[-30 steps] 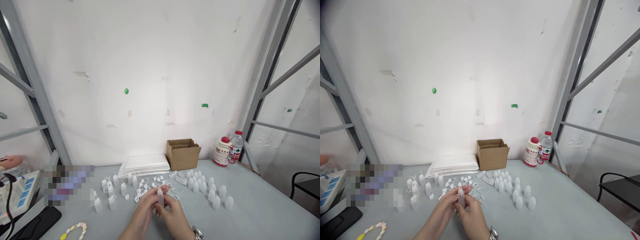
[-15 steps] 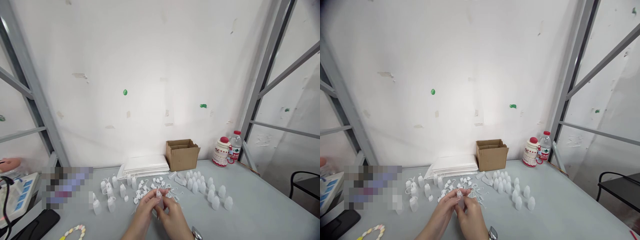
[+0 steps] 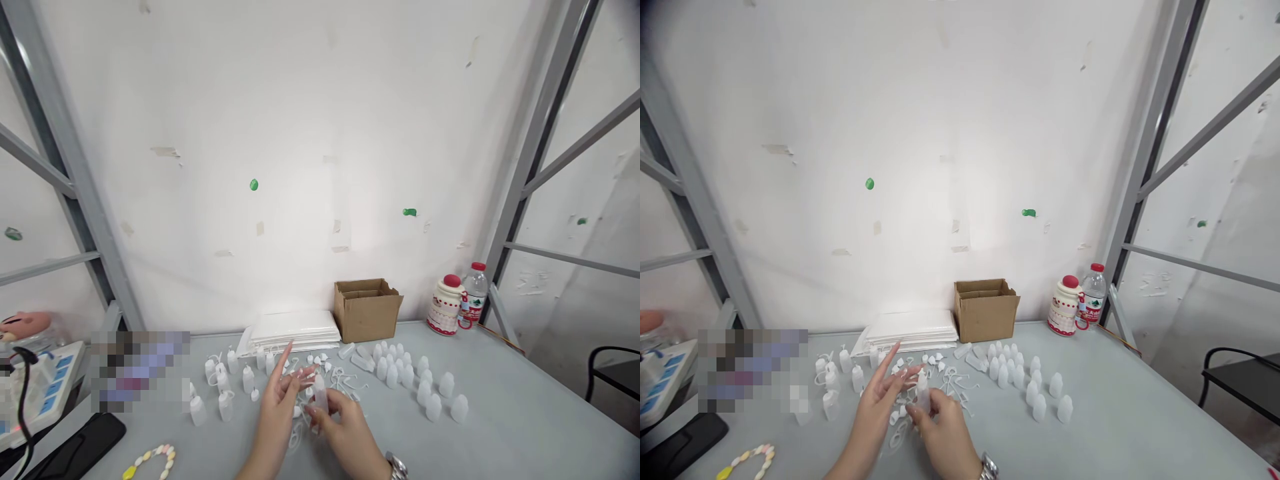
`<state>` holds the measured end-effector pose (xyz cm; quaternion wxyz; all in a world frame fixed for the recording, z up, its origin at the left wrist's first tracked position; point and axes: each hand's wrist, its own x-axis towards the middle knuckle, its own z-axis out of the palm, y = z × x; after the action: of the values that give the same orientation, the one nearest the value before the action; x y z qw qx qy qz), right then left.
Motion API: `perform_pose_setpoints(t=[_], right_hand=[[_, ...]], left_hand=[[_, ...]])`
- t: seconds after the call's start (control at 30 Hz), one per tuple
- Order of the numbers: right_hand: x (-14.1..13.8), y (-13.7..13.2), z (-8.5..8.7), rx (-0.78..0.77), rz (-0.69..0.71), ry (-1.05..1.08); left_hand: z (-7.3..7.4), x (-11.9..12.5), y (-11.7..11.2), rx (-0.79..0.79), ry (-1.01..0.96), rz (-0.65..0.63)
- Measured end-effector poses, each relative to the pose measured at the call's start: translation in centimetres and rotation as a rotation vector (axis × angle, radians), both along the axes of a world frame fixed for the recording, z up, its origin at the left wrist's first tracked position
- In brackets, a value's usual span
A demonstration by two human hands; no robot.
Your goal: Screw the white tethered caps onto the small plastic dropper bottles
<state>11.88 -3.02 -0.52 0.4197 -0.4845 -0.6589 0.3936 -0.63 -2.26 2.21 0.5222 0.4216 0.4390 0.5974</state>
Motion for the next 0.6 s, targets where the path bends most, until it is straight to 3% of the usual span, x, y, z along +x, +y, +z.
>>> perform_pose_setpoints(t=[0.23, 0.37, 0.47, 0.6], right_hand=[[0.3, 1.2, 0.0, -0.161, 0.165, 0.44], [0.6, 1.4, 0.5, -0.216, 0.342, 0.511], [0.8, 1.3, 0.6, -0.266, 0.469, 0.56], [0.7, 1.4, 0.1, -0.311, 0.504, 0.583]], left_hand=[[-1.6, 0.8, 0.0, -0.009, 0.144, -0.077], [-1.0, 0.9, -0.2, -0.041, 0.13, -0.134], [-0.7, 1.1, -0.1, -0.055, 0.115, -0.262], [-1.1, 1.3, 0.2, -0.055, 0.068, -0.314]])
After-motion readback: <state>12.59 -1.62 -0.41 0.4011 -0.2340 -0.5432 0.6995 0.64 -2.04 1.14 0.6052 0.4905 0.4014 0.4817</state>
